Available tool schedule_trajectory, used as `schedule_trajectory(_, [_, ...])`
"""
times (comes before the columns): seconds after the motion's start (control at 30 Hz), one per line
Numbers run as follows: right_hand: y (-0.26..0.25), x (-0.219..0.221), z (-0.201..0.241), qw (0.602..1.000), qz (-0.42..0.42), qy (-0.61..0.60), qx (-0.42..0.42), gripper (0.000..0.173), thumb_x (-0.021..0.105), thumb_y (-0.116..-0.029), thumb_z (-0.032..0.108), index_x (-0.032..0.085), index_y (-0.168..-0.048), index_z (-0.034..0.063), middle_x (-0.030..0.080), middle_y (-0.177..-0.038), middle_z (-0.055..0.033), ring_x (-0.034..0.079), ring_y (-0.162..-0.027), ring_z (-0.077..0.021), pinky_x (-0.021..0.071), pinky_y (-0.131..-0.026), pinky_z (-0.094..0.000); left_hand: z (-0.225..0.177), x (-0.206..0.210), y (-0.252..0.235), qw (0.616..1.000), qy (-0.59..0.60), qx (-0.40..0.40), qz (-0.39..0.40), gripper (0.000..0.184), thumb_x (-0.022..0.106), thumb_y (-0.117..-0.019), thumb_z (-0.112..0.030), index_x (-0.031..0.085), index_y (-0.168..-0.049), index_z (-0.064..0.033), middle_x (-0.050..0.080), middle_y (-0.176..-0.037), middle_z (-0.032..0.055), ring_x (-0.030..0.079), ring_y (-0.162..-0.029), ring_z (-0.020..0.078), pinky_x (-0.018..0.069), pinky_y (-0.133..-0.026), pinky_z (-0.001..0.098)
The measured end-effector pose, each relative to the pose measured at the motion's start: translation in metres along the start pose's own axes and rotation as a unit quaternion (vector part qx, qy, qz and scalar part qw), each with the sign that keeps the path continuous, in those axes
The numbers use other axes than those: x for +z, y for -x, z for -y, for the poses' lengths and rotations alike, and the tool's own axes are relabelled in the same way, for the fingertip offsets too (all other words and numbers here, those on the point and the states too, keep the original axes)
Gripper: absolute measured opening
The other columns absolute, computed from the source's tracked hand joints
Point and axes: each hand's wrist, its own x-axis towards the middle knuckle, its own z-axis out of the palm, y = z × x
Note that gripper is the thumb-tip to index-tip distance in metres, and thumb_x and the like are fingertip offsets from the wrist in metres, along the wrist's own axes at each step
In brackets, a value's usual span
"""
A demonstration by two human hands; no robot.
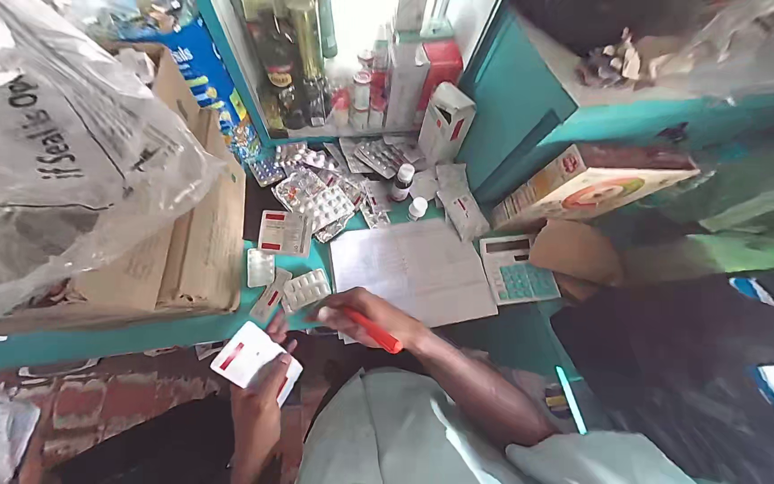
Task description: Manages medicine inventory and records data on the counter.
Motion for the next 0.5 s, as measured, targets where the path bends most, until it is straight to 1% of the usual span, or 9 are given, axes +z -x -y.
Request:
schedule_trajectory(0.07, [-0.001,0.025,0.002,0.999,0.034,-0.020,0.027,0.043,0.043,-0.1104,0.028,0.072,-0.101,-0.0005,0.074,-0.092,-0.0062,0.069,-0.082,-0.0090,0.0564,-0.077,-0.0316,0.002,-0.008,0.008,0.997,-0.033,-0.013,-0.067,0.046,0.061,-0.0904,-0.003,0.047,-0.133,0.0093,0.069,-0.123,0.0117,0.069,-0.112,0.0215,0.0587,-0.097,0.0386])
schedule_trajectory(0.13, [-0.004,0.033,0.007,0.994,-0.009,0.091,0.059,0.046,0.041,-0.1095,0.039,0.072,-0.102,0.0050,0.070,-0.087,-0.0094,0.068,-0.081,-0.0226,0.0534,-0.072,-0.0482,-0.001,-0.015,0.005,0.997,-0.036,-0.005,-0.071,0.048,0.060,-0.0897,-0.003,0.046,-0.134,0.0087,0.066,-0.131,0.0124,0.066,-0.118,0.0211,0.0564,-0.100,0.0382])
schedule_trajectory(0.17, [-0.004,0.031,0.009,0.985,-0.049,0.157,0.056,0.046,0.042,-0.1088,0.042,0.074,-0.107,0.0098,0.072,-0.093,-0.0092,0.070,-0.089,-0.0250,0.0541,-0.077,-0.0513,-0.005,-0.017,0.002,0.998,-0.034,0.004,-0.055,0.053,0.061,-0.0880,-0.004,0.045,-0.137,0.0078,0.061,-0.140,0.0134,0.063,-0.124,0.0216,0.0540,-0.103,0.0380])
schedule_trajectory(0.2, [-0.004,0.026,0.010,0.973,-0.084,0.207,0.062,0.043,0.044,-0.1079,0.043,0.075,-0.114,0.0148,0.074,-0.108,-0.0074,0.068,-0.109,-0.0254,0.0528,-0.094,-0.0525,-0.008,-0.018,0.000,0.999,-0.035,0.009,-0.036,0.057,0.062,-0.0863,-0.005,0.043,-0.139,0.0070,0.055,-0.147,0.0136,0.060,-0.128,0.0209,0.0512,-0.106,0.0367])
schedule_trajectory(0.23, [-0.003,0.019,0.010,0.964,-0.105,0.233,0.079,0.039,0.050,-0.1064,0.042,0.074,-0.121,0.0164,0.072,-0.126,-0.0068,0.058,-0.133,-0.0279,0.0407,-0.114,-0.0560,-0.008,-0.018,0.000,0.999,-0.041,0.007,-0.032,0.060,0.063,-0.0846,-0.005,0.041,-0.140,0.0069,0.053,-0.149,0.0130,0.059,-0.128,0.0188,0.0513,-0.106,0.0341])
schedule_trajectory(0.3, [-0.002,0.004,0.007,0.951,-0.108,0.261,0.128,0.041,0.060,-0.1017,0.041,0.068,-0.135,0.0178,0.056,-0.151,-0.0085,0.031,-0.153,-0.0367,0.0156,-0.124,-0.0650,-0.006,-0.014,0.007,0.995,-0.064,-0.017,-0.074,0.064,0.064,-0.0799,-0.003,0.043,-0.139,0.0082,0.061,-0.136,0.0104,0.064,-0.118,0.0140,0.0555,-0.098,0.0294])
schedule_trajectory(0.33, [-0.006,-0.004,0.006,0.944,-0.112,0.274,0.148,0.044,0.063,-0.0996,0.042,0.067,-0.137,0.0197,0.053,-0.154,-0.0082,0.025,-0.155,-0.0380,0.0110,-0.125,-0.0658,-0.007,-0.014,0.004,0.996,-0.060,-0.012,-0.063,0.065,0.063,-0.0797,-0.002,0.041,-0.141,0.0074,0.057,-0.142,0.0107,0.062,-0.122,0.0143,0.0538,-0.101,0.0293])
schedule_trajectory(0.43, [-0.013,-0.020,0.000,0.943,-0.127,0.270,0.147,0.049,0.066,-0.0966,0.044,0.067,-0.138,0.0175,0.053,-0.153,-0.0101,0.026,-0.154,-0.0392,0.0115,-0.125,-0.0653,-0.008,-0.012,-0.004,0.999,-0.036,0.016,-0.020,0.066,0.063,-0.0819,-0.002,0.038,-0.142,0.0053,0.047,-0.154,0.0115,0.057,-0.131,0.0172,0.0505,-0.106,0.0324])
schedule_trajectory(0.5, [-0.013,-0.029,-0.002,0.946,-0.142,0.254,0.143,0.048,0.069,-0.0953,0.041,0.068,-0.135,0.0144,0.058,-0.148,-0.0117,0.039,-0.149,-0.0372,0.0239,-0.124,-0.0603,-0.003,-0.013,-0.006,1.000,-0.018,0.005,-0.011,0.064,0.065,-0.0837,-0.006,0.040,-0.141,0.0057,0.047,-0.155,0.0137,0.055,-0.133,0.0221,0.0509,-0.107,0.0376])
